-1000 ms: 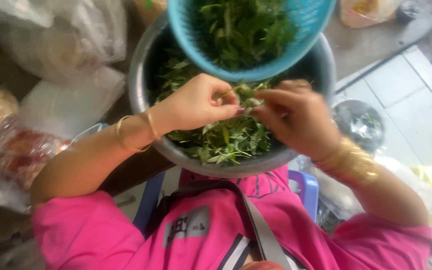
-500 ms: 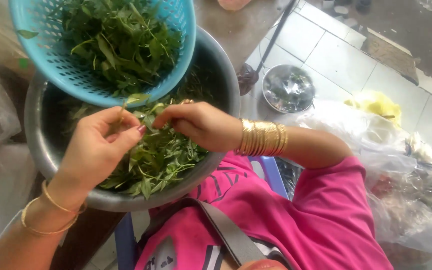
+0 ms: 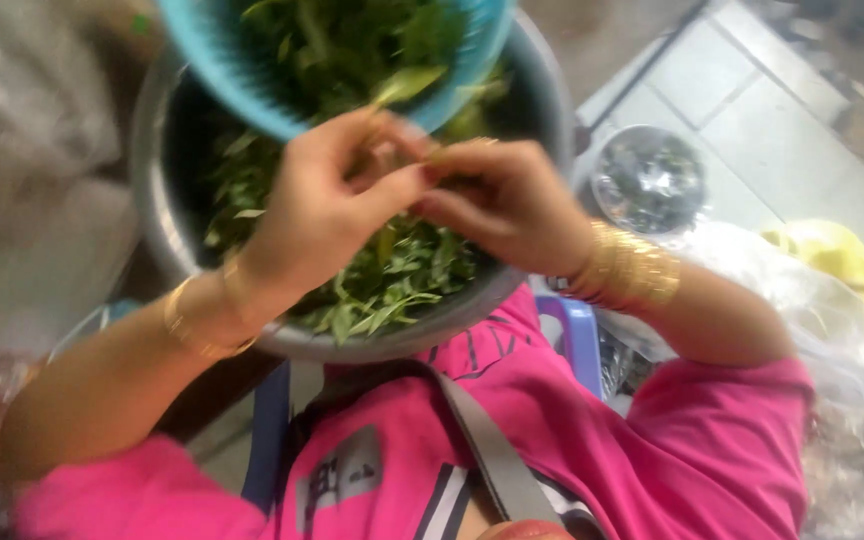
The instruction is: The person picks leafy vegetables from a blue colander and removes stems by hand, placing the leaves into a metal bowl. The task involves repetitive hand movements to separate the edible parts from the stems.
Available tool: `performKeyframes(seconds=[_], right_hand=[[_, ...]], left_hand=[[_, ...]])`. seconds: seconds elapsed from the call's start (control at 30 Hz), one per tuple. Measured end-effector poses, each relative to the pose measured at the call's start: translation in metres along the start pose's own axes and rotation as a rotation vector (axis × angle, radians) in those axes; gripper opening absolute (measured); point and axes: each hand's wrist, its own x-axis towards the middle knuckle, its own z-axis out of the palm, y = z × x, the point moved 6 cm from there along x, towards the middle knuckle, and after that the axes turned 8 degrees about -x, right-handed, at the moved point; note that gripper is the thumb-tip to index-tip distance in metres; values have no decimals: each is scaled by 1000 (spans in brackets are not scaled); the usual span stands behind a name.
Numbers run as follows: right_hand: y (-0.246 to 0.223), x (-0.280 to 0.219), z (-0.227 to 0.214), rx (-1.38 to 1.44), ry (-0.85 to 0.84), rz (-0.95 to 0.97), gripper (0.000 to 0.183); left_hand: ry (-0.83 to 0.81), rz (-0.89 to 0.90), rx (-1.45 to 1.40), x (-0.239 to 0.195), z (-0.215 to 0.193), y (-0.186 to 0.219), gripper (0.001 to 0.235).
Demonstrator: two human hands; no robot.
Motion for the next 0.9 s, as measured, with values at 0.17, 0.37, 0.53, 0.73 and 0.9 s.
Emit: performKeyframes(seconds=[0.17, 0.37, 0.53, 0.73, 0.9], right_hand=[[2, -7, -24, -61, 51, -53, 10], [23, -11, -58, -36, 163, 17, 9], [75, -31, -109, -123, 466, -87, 29], [86, -31, -117, 357, 603, 291, 9], [93, -15, -93, 830, 455, 318, 9]], left_hand=[[-81, 76, -101, 28, 16, 2, 10], [-220, 281, -157, 46, 44, 10, 6], [-195, 289, 218, 56, 47, -3, 13], [-245, -53, 974, 69, 92, -115, 20], [-101, 108, 1177, 86, 134, -152, 28]])
